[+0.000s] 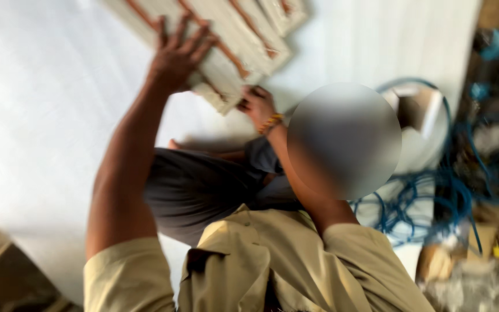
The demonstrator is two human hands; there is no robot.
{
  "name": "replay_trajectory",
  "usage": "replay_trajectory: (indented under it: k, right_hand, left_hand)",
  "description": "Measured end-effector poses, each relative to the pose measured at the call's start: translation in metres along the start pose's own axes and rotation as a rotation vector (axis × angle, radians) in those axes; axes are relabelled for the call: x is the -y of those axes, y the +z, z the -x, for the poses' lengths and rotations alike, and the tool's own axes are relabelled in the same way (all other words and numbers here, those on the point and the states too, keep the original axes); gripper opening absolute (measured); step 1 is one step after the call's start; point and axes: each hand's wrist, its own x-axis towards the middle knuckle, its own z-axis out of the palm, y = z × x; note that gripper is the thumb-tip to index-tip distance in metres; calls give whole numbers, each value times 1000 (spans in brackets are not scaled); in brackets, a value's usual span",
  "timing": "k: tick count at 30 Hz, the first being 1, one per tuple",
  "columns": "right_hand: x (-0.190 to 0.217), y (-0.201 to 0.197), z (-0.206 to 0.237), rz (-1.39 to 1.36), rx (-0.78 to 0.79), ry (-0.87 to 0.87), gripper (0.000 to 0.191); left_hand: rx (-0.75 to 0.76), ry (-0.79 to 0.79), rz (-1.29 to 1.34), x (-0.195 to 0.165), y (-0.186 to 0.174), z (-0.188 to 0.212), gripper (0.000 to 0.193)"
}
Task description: The person sits on the workshop floor, arranges wooden frame boards with foam strips attached, and uses a pneumatic nail gun to fasten the foam-covered strips onto the boards, working through several boards one at a time.
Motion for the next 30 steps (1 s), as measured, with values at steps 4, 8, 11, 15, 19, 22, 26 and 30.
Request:
replay_trajectory:
  k: [4,8,11,15,19,22,26,30]
  right_hand:
    - [-7,-12,-9,-30,-20,-95,16]
    - [4,-13,13,416,-150,-117,43]
    - [12,-14,68,788,-143,-418,40]
    - [43,-80,188,831,205,-940,36]
    - [84,-216,299,-119,175,-865,20]
    - [113,-317,348,577,-667,-1364,12]
    - [108,-406,336,79,-874,-1299,12]
    - [143,-469,261,222,-906,-1286,14]
  left_hand:
    - [2,-31,572,-13,-15,-9,82]
    - [87,-81,739,-29,-23,-10,81]
    - [148,-31,578,-33,-16,-6,90]
    - [192,13,516,-34,9,-1,121]
    - [315,2,422,-36,19,4,123]
    - [320,6,384,-39,12,2,127]
    - [326,34,304,-46,3,-13,124]
    - [344,39,225,-53,-4,-25,118]
